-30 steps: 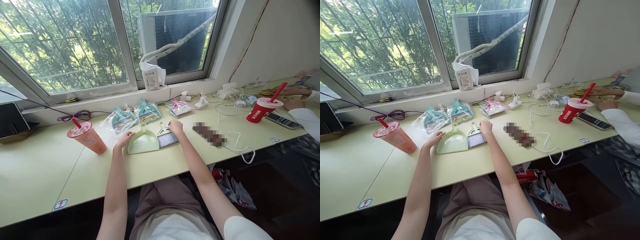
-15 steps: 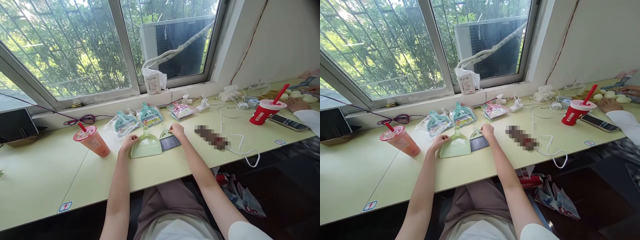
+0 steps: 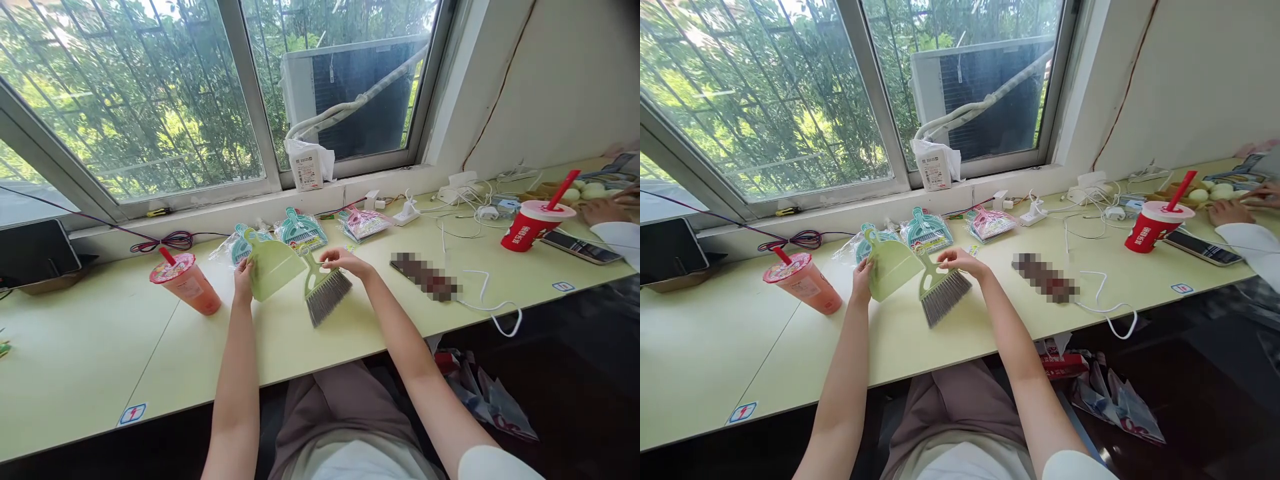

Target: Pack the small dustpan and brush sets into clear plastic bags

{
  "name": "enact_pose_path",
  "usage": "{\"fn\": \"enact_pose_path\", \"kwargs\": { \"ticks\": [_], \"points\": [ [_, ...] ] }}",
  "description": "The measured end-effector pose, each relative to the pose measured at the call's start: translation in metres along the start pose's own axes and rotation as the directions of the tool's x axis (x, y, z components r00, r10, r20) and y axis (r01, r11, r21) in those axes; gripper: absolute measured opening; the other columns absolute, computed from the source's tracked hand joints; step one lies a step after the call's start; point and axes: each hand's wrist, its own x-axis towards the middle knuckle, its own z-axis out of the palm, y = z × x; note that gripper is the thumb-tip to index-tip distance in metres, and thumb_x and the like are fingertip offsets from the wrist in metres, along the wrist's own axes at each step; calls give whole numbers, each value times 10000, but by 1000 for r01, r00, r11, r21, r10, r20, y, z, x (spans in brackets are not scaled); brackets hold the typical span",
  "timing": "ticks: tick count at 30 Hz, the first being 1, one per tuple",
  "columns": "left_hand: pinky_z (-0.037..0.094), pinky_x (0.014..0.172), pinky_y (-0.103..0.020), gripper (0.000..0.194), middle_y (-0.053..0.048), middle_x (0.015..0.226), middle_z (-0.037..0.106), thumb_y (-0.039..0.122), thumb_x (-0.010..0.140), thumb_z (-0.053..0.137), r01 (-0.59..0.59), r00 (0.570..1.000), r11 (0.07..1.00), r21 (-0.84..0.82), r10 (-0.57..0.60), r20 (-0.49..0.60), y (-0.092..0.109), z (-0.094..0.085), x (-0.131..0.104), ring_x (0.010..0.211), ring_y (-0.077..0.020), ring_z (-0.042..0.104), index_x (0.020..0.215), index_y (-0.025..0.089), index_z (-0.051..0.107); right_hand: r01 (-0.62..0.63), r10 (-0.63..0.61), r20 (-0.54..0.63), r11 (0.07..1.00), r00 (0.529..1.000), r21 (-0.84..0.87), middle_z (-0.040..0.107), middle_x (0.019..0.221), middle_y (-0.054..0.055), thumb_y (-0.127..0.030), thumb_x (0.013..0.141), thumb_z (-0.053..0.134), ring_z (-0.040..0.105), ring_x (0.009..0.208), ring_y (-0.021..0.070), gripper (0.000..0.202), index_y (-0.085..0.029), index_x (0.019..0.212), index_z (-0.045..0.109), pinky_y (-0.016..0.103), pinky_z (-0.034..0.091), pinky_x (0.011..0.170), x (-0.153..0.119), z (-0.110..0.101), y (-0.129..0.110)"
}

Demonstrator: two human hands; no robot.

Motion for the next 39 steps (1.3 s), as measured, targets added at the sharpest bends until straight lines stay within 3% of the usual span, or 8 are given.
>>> {"fn": "enact_pose_path", "kwargs": {
  "ticks": [3,7,14,23,25,27,31,39],
  "points": [
    [485,769,-290,593,-59,958,682,532,610,687,-1,1000,999,-42,-1,-29,-5,-1,4,875,-183,628,1091,191,626,37,-37,0,997,999,73,619,757,-4,-385,605,774,509,637,99,346,-158,848,678,225,372,590,1,4,0],
    [499,757,-323,619,-79,965,694,593,599,680,46,997,999,6,-46,59,-8,15,0,896,-224,640,1058,178,647,70,-59,-174,996,983,57,626,730,4,-437,618,758,528,635,119,380,-166,874,685,244,411,604,11,17,9],
    [487,775,-325,528,-75,1002,696,580,717,647,57,917,997,53,-74,392,4,69,-38,912,-235,646,1069,188,621,95,-221,-520,961,825,-259,685,908,48,-410,756,665,556,650,135,244,-190,859,675,283,491,671,25,42,21],
    [460,794,-322,521,-86,1004,695,510,673,722,48,925,996,76,-73,373,-1,81,-45,896,-223,641,1056,168,633,12,-466,-455,708,759,-706,579,1208,114,-224,854,595,481,1175,273,194,-208,1037,659,426,395,976,21,51,27],
    [455,788,-319,510,-83,998,700,525,698,700,43,916,996,76,-70,395,-2,80,-45,892,-223,640,1056,165,655,-12,-428,-475,733,769,-680,564,1267,111,-245,858,604,472,1206,273,294,-208,1149,619,428,383,988,23,47,30],
    [453,779,-318,506,-79,984,707,538,718,681,48,907,995,83,-79,414,-3,79,-45,886,-228,640,1058,164,675,-8,-304,-461,828,834,-561,613,1222,98,-288,863,604,534,1148,254,346,-206,1200,599,398,416,953,27,40,35],
    [452,762,-319,510,-76,936,720,551,708,689,87,901,992,92,-118,418,-3,77,-45,876,-239,646,1043,167,707,-21,-64,-337,970,939,-244,714,981,47,-390,816,645,644,910,209,305,-196,1047,693,334,478,835,36,27,50],
    [459,755,-333,475,-69,886,726,522,686,720,92,924,991,97,-121,364,-2,74,-43,865,-252,650,1007,172,733,-12,24,-405,999,914,31,732,882,21,-440,668,757,657,848,187,382,-198,963,739,318,499,812,41,35,61]
  ]
}}
